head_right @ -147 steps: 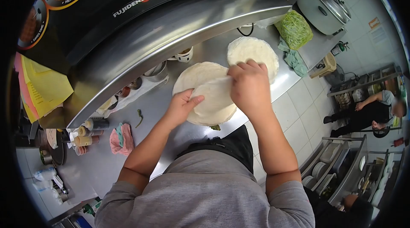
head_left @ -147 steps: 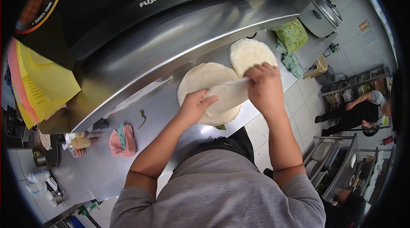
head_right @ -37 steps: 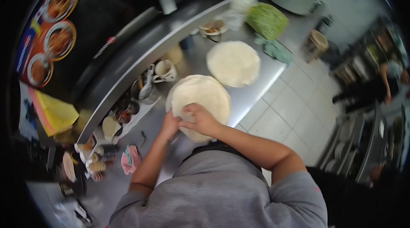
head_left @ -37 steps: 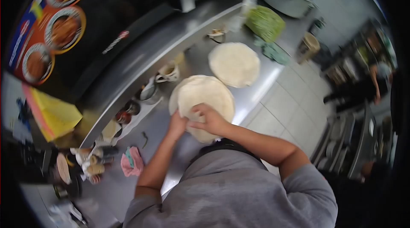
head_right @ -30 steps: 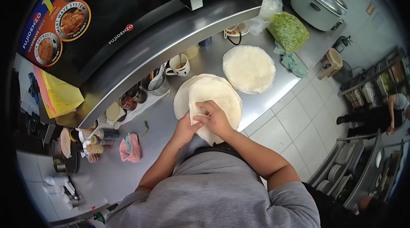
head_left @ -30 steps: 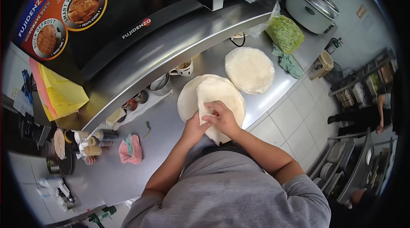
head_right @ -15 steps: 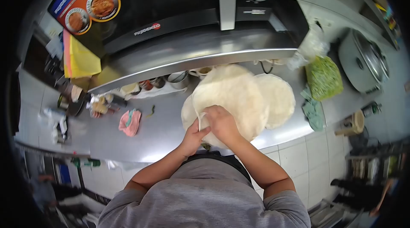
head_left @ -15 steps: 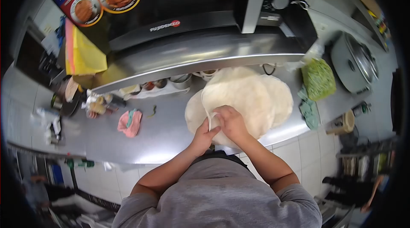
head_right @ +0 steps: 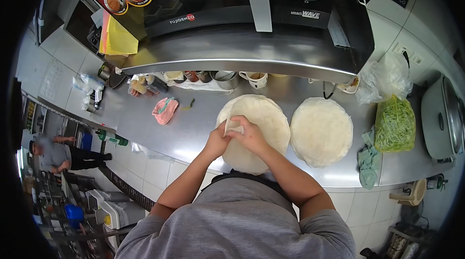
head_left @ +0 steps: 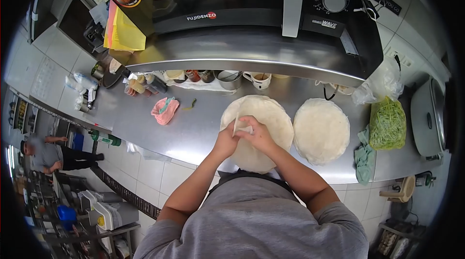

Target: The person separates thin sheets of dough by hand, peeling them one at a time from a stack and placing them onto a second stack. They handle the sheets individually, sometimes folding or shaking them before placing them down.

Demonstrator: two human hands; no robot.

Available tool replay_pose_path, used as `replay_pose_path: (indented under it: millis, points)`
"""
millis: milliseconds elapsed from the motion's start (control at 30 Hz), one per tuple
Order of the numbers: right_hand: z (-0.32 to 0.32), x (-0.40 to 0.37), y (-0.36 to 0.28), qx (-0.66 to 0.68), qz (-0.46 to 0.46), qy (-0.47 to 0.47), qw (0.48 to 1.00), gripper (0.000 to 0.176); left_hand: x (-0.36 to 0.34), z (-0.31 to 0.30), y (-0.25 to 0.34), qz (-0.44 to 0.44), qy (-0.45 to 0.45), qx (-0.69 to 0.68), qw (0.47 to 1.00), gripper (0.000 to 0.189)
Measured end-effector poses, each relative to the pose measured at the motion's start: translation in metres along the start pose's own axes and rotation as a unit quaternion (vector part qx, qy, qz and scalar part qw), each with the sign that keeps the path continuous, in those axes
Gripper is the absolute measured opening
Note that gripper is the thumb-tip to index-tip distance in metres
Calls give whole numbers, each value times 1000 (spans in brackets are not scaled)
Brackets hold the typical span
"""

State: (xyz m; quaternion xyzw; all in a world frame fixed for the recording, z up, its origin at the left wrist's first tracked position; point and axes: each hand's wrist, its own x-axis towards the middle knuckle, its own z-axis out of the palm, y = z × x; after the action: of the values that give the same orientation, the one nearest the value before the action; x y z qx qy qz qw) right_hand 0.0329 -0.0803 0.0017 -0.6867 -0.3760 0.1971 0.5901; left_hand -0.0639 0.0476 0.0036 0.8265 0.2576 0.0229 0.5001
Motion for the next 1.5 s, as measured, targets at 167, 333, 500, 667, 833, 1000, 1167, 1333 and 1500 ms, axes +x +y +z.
replay_pose_path:
  millis: [167,333,500,667,833,1000,1167,1333,1500]
  points:
    - [-25,11,29,-31,-20,73,997,10,-22,5,-30,-6,43,-126,991,55]
    - [-4,4,45,245,117,-5,962,18,-20,-7,1,-94,5,-182,979,47]
    - [-16,6,-7,61,2,25,998,31,0,-7,21,21,-16,-120,992,43]
    - [-65,31,48,-41,40,209,976,21,-17,-5,18,-66,107,-282,951,34]
    - [-62,30,59,151,136,39,978,25,-19,-15,5,-116,-16,-228,966,39]
    - [-55,21,22,-79,23,19,996,39,-11,-17,27,-63,-18,-186,980,44]
    - [-99,26,64,53,211,62,974,29,-15,-19,0,-105,23,-222,969,42]
    - [-111,20,66,-3,221,-33,975,36,-6,-26,-22,-199,-14,-169,965,44]
    - [-72,53,42,-194,168,-71,964,52,50,-22,-7,-14,44,78,996,67]
